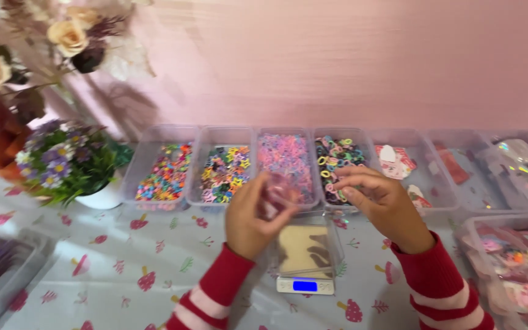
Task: Picking small decorative items from bins, placing them into small plastic bags, and weighing them on a digital scale.
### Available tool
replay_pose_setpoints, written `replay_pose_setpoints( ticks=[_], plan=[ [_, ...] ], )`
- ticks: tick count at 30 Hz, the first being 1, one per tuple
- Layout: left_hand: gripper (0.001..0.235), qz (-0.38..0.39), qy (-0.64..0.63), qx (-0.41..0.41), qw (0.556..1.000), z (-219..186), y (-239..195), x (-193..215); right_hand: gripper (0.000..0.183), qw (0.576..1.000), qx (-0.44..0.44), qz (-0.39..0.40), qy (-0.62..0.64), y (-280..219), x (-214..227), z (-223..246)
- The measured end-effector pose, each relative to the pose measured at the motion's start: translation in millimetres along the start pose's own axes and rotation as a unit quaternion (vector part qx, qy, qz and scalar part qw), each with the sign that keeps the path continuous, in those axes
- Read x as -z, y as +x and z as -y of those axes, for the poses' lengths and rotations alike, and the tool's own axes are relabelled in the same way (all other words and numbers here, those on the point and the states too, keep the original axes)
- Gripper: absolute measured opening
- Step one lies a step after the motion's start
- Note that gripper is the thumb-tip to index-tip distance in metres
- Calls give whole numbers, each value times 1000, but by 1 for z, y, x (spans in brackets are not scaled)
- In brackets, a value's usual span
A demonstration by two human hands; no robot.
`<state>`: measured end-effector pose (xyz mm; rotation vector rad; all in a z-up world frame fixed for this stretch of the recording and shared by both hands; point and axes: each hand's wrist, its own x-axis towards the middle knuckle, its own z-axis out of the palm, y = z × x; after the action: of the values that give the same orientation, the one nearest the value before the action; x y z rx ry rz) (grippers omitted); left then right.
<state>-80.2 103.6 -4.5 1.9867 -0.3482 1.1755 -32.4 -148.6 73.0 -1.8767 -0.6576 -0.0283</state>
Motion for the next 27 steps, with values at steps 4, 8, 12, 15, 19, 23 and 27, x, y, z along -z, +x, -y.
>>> replay_pose_setpoints(
  ticks=[4, 8, 12, 15, 19, 23, 27],
  plan=[
    [78, -56, 83, 44, 994, 53, -38, 53, 15, 998, 30, 46, -28, 20, -43, -18],
    [83, -74, 89, 88, 989, 78, -76, 74, 16, 988, 24, 118, -96, 69, -104, -39],
    [84, -81, 66, 107, 989, 84, -83, 70, 15, 941, 119, 182, -261, 133, -167, -51],
    [85, -93, 41, 130, 986, 83, -81, 71, 16, 889, 169, 206, -371, 173, -218, -80],
    [78, -69, 48, 193, 978, 78, -77, 74, 46, 803, 158, 285, -499, 209, -248, -95],
    [80, -43, 10, 245, 969, 70, -72, 77, 13, 781, 131, 296, -534, 218, -256, -105],
    [86, -77, -31, 209, 974, 74, -74, 75, 14, 794, 120, 281, -525, 226, -249, -129]
  ],
)
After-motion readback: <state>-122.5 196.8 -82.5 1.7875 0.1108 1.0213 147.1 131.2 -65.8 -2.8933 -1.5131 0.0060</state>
